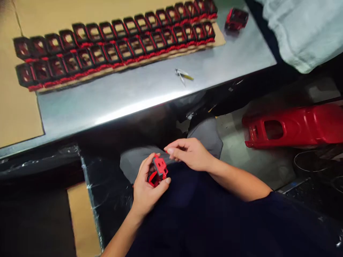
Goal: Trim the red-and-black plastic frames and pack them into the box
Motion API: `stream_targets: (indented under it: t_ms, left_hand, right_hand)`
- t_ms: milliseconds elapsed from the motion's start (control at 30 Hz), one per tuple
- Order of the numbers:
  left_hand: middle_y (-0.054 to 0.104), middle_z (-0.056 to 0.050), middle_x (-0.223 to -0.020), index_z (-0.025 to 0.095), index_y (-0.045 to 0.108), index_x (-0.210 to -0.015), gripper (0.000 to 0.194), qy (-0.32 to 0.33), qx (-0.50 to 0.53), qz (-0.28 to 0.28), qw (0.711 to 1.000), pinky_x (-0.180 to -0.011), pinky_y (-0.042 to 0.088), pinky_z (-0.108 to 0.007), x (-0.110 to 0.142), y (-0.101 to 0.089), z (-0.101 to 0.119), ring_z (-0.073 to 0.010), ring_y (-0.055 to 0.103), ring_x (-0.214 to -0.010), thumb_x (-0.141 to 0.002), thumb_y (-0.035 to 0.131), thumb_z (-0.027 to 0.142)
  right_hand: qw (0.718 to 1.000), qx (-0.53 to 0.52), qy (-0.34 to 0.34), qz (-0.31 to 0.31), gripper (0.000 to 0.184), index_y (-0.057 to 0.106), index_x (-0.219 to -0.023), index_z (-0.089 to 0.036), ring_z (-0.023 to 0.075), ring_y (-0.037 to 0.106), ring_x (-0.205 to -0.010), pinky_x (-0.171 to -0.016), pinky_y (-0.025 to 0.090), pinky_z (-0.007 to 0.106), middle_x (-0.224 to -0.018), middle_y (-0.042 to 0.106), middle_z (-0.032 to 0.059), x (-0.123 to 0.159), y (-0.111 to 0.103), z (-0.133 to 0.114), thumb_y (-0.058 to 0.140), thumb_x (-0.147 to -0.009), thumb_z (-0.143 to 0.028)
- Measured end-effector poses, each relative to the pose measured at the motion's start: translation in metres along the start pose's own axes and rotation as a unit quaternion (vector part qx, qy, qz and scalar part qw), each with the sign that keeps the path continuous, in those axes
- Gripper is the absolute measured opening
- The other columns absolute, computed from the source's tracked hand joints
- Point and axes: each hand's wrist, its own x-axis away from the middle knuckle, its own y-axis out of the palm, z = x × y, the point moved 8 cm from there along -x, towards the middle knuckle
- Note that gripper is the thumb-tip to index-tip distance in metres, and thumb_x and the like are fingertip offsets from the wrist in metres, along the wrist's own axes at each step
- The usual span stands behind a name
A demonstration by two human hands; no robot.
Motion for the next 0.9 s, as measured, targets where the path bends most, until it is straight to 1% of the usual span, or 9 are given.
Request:
stream_targets:
  t_ms: [100,167,233,333,467,567,667,767,900]
  left_hand:
    - [0.056,-0.011,-0.142,0.025,0.054,-0.14,0.068,-0.078,0.053,0.009,0.996,-0.083,0.062,-0.03,0.001,-0.004,-0.012,-0.0234,0.068,-0.113,-0.076,0.075,0.035]
    - [0.058,-0.01,-0.141,0.027,0.051,-0.142,0.072,-0.118,0.078,0.034,0.989,-0.084,0.061,-0.028,0.002,-0.007,-0.019,-0.0222,0.069,-0.111,-0.076,0.076,0.038]
    - [0.063,-0.01,-0.135,0.027,0.049,-0.143,0.074,-0.138,0.098,0.051,0.984,-0.081,0.062,-0.028,0.003,-0.008,-0.025,-0.0205,0.072,-0.103,-0.075,0.077,0.039]
    - [0.07,-0.01,-0.121,0.026,0.051,-0.14,0.073,-0.127,0.106,0.053,0.985,-0.073,0.062,-0.027,0.001,-0.007,-0.032,-0.019,0.074,-0.089,-0.074,0.078,0.039]
    - [0.064,-0.013,-0.13,0.024,0.055,-0.139,0.064,-0.054,0.053,0.066,0.995,-0.07,0.063,-0.026,-0.007,-0.016,-0.028,-0.0195,0.072,-0.095,-0.08,0.075,0.036]
    - [0.061,-0.013,-0.132,0.024,0.053,-0.142,0.064,0.066,-0.025,0.068,0.995,-0.082,0.064,-0.034,-0.011,-0.023,-0.001,-0.0233,0.07,-0.107,-0.082,0.073,0.033]
    - [0.06,-0.013,-0.129,0.022,0.048,-0.147,0.072,0.183,-0.047,0.076,0.979,-0.096,0.059,-0.045,-0.009,-0.027,0.028,-0.0285,0.065,-0.118,-0.081,0.073,0.038]
    - [0.06,-0.014,-0.129,0.021,0.041,-0.151,0.076,0.233,-0.029,0.034,0.971,-0.096,0.059,-0.044,-0.01,-0.018,0.04,-0.0283,0.064,-0.117,-0.083,0.072,0.037]
    - [0.061,-0.016,-0.131,0.023,0.038,-0.153,0.077,0.25,-0.006,-0.04,0.967,-0.096,0.058,-0.045,-0.008,0.002,0.041,-0.0281,0.063,-0.119,-0.083,0.071,0.028]
  right_hand:
    - [0.961,0.151,-0.123,0.197,0.028,0.075,-0.11,-0.02,0.0206,0.068,-0.093,-0.087,0.056,0.036,-0.103,0.075,0.0067,-0.028,-0.069,-0.048,0.068,-0.089,-0.037]
    - [0.899,0.279,-0.157,0.297,0.047,0.069,-0.123,-0.02,0.0244,0.066,-0.099,-0.091,0.054,0.041,-0.117,0.071,0.0085,-0.046,-0.104,-0.077,0.075,-0.08,-0.039]
    - [0.851,0.387,-0.131,0.329,0.064,0.067,-0.128,-0.02,0.0285,0.064,-0.103,-0.093,0.052,0.045,-0.12,0.069,0.0102,-0.069,-0.121,-0.089,0.083,-0.071,-0.046]
    - [0.829,0.451,-0.077,0.323,0.059,0.072,-0.12,-0.024,0.0313,0.063,-0.109,-0.092,0.051,0.044,-0.117,0.068,0.0093,-0.097,-0.126,-0.086,0.083,-0.07,-0.055]
    - [0.845,0.421,-0.095,0.317,0.029,0.079,-0.103,-0.024,0.026,0.067,-0.098,-0.086,0.052,0.04,-0.107,0.073,0.0061,-0.099,-0.121,-0.082,0.078,-0.08,-0.043]
    - [0.88,0.347,-0.164,0.278,0.025,0.078,-0.107,-0.019,0.0184,0.066,-0.076,-0.077,0.055,0.035,-0.094,0.075,0.0064,-0.064,-0.108,-0.079,0.075,-0.084,-0.029]
    - [0.9,0.307,-0.264,0.16,0.025,0.077,-0.11,-0.021,0.0173,0.065,-0.07,-0.066,0.056,0.032,-0.09,0.075,0.0058,-0.007,-0.069,-0.076,0.074,-0.085,-0.026]
    - [0.911,0.265,-0.312,0.047,0.035,0.074,-0.117,-0.023,0.0179,0.07,-0.072,-0.066,0.059,0.03,-0.086,0.077,0.0045,0.046,-0.025,-0.064,0.074,-0.082,-0.018]
    - [0.928,0.189,-0.319,0.031,0.033,0.072,-0.114,-0.019,0.019,0.075,-0.08,-0.071,0.063,0.029,-0.092,0.078,0.0081,0.074,0.003,-0.049,0.076,-0.082,-0.017]
